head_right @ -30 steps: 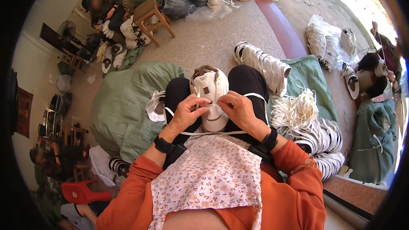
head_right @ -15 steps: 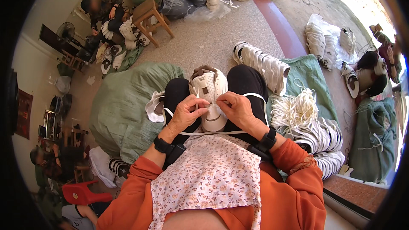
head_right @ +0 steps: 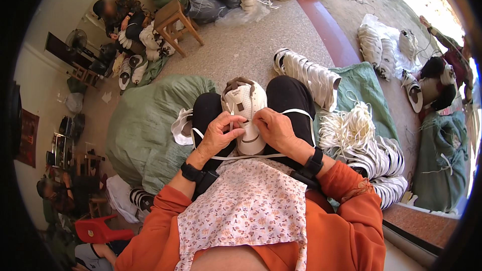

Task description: The person laces a shoe by hand, threading a lace through the eyelets, pulling it tight, and repeating the process for each eyelet.

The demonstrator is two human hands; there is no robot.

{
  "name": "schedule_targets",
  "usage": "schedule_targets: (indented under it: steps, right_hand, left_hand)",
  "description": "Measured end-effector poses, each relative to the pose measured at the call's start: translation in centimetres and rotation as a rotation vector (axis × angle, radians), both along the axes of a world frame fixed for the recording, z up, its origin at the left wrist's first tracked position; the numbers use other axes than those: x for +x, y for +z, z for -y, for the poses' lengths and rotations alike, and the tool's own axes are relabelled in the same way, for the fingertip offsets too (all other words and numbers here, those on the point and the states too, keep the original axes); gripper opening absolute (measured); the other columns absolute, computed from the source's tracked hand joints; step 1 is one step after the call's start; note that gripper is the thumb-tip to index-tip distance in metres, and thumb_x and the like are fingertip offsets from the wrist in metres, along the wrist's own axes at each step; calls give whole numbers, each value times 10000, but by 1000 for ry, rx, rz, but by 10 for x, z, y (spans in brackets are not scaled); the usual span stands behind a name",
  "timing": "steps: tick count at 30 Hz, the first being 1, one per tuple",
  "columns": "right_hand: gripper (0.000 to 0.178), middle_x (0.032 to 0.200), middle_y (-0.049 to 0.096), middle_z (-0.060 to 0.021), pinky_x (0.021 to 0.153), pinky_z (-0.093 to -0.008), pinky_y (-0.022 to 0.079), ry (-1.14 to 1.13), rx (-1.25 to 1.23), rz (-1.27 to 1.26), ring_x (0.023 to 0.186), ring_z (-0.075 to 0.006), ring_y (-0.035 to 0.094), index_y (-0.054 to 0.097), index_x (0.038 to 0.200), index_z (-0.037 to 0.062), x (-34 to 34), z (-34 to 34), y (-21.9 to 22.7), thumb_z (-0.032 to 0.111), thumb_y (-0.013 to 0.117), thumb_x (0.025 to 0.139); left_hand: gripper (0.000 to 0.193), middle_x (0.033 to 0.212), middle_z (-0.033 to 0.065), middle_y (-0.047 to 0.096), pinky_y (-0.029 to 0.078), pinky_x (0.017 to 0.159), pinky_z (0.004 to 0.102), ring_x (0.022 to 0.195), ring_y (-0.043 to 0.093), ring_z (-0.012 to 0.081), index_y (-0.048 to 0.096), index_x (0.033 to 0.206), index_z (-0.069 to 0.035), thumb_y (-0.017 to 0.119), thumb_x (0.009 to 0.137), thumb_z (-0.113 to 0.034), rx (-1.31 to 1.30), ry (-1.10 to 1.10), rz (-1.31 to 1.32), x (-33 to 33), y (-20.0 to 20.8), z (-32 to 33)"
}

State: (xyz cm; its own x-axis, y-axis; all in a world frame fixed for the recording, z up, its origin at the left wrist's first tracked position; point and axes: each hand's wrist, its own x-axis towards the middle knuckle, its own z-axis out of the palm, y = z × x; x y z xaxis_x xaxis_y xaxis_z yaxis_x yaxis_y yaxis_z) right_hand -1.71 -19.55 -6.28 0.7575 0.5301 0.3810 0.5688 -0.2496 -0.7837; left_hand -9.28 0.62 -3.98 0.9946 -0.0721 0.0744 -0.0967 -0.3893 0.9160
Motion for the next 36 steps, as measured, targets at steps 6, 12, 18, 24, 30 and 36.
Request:
schedule_targets:
  steps: [6, 12, 18, 24, 30, 36]
  right_hand:
    - [58, 846, 652, -123, 656, -395, 515, 106, 3, 16, 773, -330, 655, 632, 878, 44, 3, 4, 3, 98, 616, 862]
    - [52, 845, 655, -124, 657, -386, 517, 36, 53, -34, 773, -330, 657, 638, 871, 38, 1, 4, 0, 87, 625, 857]
    - [60, 842, 653, -133, 657, -385, 518, 75, 34, -12, 774, -333, 657, 637, 873, 31, 1, 4, 2, 88, 627, 860]
    - [60, 841, 649, -133, 657, -386, 517, 71, 50, -10, 768, -332, 655, 637, 875, 28, 1, 6, 1, 84, 627, 858]
    - [58, 844, 646, -131, 655, -388, 515, 83, 47, 4, 766, -332, 654, 637, 879, 31, 1, 5, 0, 83, 620, 860]
    - [53, 844, 640, -129, 654, -400, 513, 107, 9, 19, 769, -347, 648, 627, 873, 35, 0, 6, 1, 82, 603, 864]
  left_hand:
    - [267, 902, -28, 491, 489, 710, 195, 803, 529, 52, 699, 1107, -92, 730, 845, -51, 0, -11, 13, 0, 0, 0]
    - [265, 915, -25, 506, 484, 707, 205, 803, 526, 52, 700, 1107, -91, 731, 847, -58, 32, -5, 15, -2, 3, 0]
    - [272, 933, -18, 515, 484, 708, 205, 810, 526, 56, 697, 1114, -88, 729, 847, -50, 14, -7, 27, -1, 1, 0]
    - [273, 911, -23, 497, 489, 712, 197, 813, 526, 54, 697, 1115, -88, 727, 847, -48, 25, -4, 3, -1, 2, 0]
    - [273, 907, -24, 495, 492, 715, 197, 816, 527, 55, 697, 1112, -81, 727, 844, -41, -2, -4, 3, -1, 1, 0]
    - [276, 909, -21, 499, 489, 710, 199, 815, 527, 58, 697, 1111, -78, 728, 840, -37, 3, 0, 5, -1, 1, 0]
